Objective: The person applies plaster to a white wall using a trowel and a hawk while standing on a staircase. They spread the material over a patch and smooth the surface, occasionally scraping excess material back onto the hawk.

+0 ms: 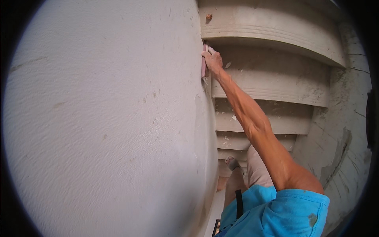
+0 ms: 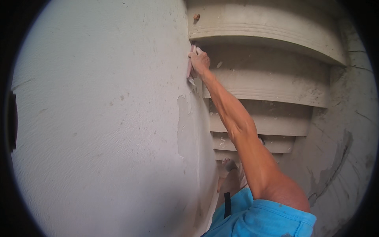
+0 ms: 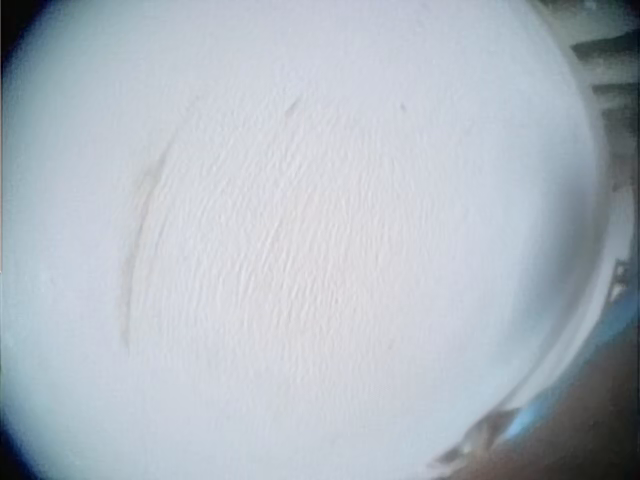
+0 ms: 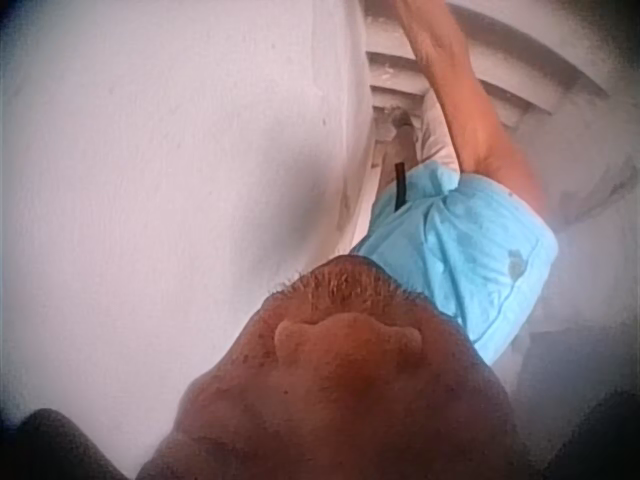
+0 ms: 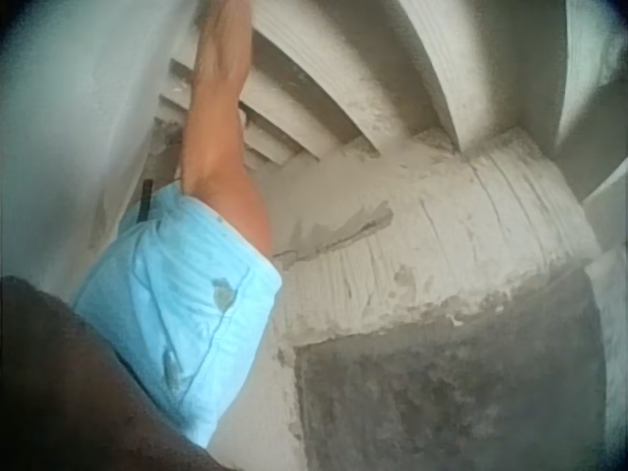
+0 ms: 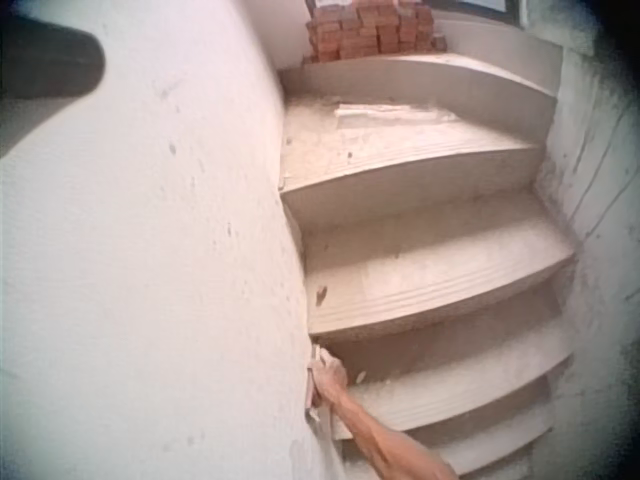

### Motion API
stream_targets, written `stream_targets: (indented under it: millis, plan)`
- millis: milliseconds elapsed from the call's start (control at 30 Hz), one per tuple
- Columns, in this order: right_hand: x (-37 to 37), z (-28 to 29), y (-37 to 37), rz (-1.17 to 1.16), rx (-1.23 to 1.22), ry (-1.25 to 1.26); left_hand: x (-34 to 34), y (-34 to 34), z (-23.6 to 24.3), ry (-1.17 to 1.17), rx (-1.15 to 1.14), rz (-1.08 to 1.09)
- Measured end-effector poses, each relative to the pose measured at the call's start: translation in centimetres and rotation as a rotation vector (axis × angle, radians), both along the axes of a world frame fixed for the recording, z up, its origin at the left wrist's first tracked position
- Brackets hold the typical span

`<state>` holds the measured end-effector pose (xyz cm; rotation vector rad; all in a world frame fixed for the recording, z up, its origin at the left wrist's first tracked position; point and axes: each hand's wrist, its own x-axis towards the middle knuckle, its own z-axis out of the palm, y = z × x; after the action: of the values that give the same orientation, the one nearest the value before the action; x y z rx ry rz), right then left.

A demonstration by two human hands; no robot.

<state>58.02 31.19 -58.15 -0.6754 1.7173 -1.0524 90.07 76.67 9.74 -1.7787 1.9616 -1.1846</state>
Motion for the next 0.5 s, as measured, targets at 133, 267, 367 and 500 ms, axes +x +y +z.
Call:
stream_targets:
  millis: [133,267,367,500]
  plan:
    - [2.8,9.9,5.0,0.057,-0.175,0.161,-0.8,0.5,0.0,0.003,-0.006,0.029]
    - [4.4,14.0,9.4,0.015,-0.416,0.187,-1.5,0.5,0.7,-0.005,-0.013,0.023]
    - [4.2,8.6,8.9,-0.014,-0.262,0.168,-2.2,0.5,1.4,-0.014,-0.028,0.003]
    - [3.6,7.0,7.9,0.01,-0.072,0.075,-2.6,1.1,1.4,-0.015,-0.065,-0.019]
